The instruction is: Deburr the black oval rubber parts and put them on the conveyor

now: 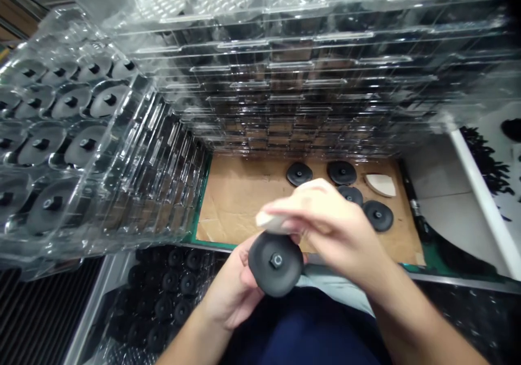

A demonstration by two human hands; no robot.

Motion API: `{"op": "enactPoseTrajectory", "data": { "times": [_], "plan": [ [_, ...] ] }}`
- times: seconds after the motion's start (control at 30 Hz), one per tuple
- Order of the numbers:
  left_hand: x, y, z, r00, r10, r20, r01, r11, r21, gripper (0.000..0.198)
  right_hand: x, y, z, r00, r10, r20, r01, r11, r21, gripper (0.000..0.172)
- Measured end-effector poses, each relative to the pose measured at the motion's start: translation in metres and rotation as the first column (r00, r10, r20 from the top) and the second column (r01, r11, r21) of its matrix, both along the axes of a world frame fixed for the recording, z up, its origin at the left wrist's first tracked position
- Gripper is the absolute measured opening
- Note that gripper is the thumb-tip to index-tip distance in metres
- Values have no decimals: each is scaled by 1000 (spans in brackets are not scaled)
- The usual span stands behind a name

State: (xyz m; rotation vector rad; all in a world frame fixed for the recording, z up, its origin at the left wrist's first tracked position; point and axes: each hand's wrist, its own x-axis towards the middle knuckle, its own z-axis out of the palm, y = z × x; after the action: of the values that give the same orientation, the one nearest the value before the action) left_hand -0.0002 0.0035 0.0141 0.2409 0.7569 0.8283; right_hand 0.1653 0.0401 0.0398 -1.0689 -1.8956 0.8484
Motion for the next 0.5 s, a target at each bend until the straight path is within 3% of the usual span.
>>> {"op": "enactPoseTrajectory", "data": {
  "times": [0.07, 0.13, 0.27, 0.5],
  "plan": [
    [-3, 0, -1, 995, -30, 93, 29, 1000, 6, 59, 9, 2, -28, 978, -205, 29, 205, 947, -248, 29],
    [-7, 1, -4, 989, -28, 148, 28, 1000, 1, 58, 15, -3, -60, 958, -268, 98, 284, 865, -413, 37],
    [-13, 2, -11, 985, 17, 169, -6, 998, -63, 61, 10, -33, -109, 945, -267, 189, 323, 854, -409, 25],
    [-12, 2, -18, 988, 45, 147, -29, 993, -112, 58, -1, -64, -120, 906, -289, 311, 390, 856, -340, 34]
  ]
}}
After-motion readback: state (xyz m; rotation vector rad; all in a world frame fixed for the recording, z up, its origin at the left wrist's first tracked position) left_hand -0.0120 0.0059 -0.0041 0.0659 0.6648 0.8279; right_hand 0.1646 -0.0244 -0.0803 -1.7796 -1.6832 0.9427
